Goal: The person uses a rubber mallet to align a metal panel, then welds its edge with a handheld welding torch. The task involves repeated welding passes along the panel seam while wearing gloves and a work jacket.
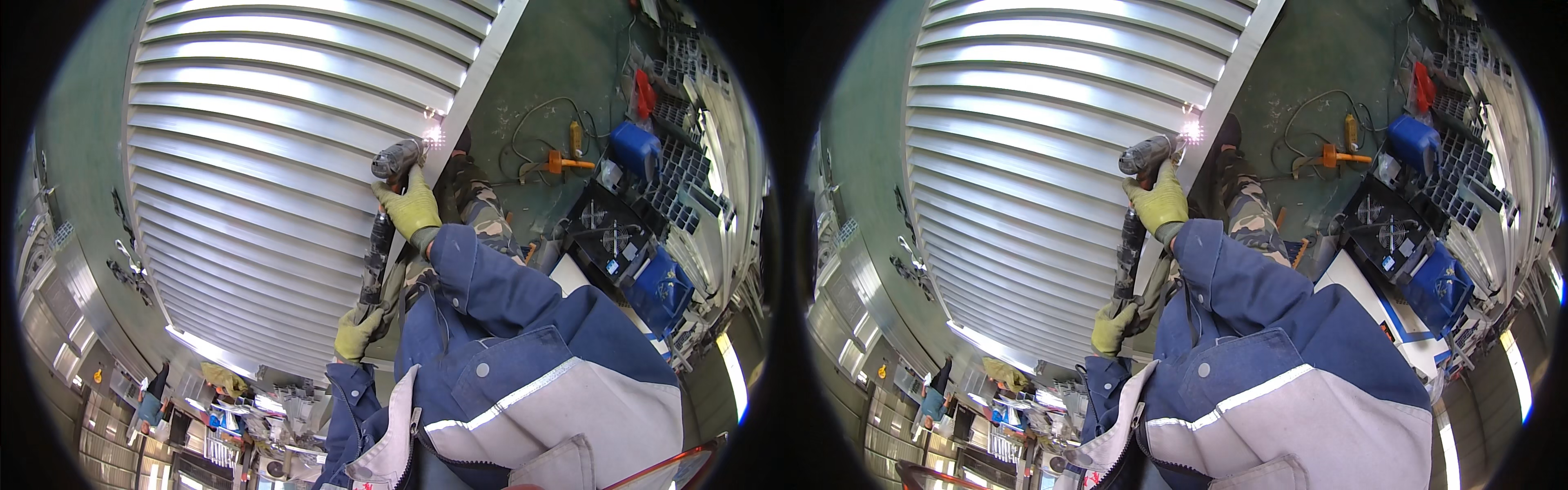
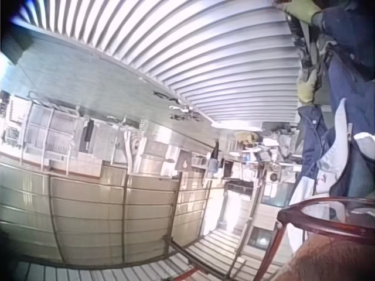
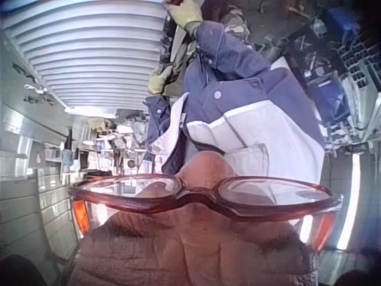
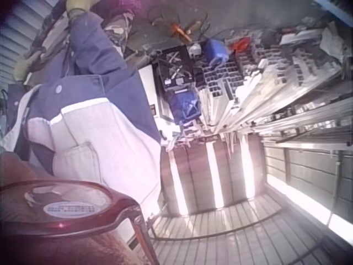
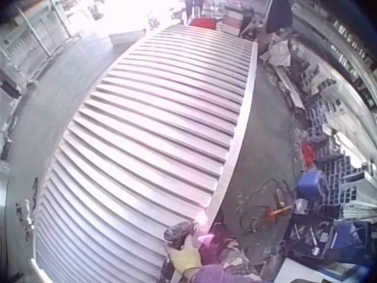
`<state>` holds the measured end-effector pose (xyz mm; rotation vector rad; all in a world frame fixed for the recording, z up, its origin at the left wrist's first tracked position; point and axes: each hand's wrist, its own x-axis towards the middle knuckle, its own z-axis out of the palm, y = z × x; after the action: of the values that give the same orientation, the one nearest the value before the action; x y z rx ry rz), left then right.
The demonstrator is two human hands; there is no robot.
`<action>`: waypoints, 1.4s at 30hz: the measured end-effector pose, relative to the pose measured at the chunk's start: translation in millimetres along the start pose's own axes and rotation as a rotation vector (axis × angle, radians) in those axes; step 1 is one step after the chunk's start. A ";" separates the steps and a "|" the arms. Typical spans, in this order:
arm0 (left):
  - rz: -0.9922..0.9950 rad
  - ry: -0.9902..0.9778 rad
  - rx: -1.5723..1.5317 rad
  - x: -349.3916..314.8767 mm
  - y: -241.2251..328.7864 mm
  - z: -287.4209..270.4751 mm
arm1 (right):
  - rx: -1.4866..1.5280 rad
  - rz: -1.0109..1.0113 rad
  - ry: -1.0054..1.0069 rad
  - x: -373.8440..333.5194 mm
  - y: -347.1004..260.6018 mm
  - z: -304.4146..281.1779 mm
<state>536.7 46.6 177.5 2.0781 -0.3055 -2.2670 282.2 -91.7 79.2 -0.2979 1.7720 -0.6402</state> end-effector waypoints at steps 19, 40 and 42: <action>0.019 0.029 0.018 -13.0 -24.0 -17.5 | -0.085 -0.100 0.035 -10.6 34.2 26.0; -0.032 0.033 -0.006 -3.8 -34.2 -23.8 | -0.068 -0.009 0.021 -19.7 15.8 22.0; -0.027 0.039 -0.015 -6.0 -29.1 -18.4 | -0.078 0.003 -0.008 -18.5 16.0 21.6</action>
<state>558.2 74.0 176.8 2.1290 -0.2594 -2.2327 310.2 -75.0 81.3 -0.3509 1.7924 -0.5683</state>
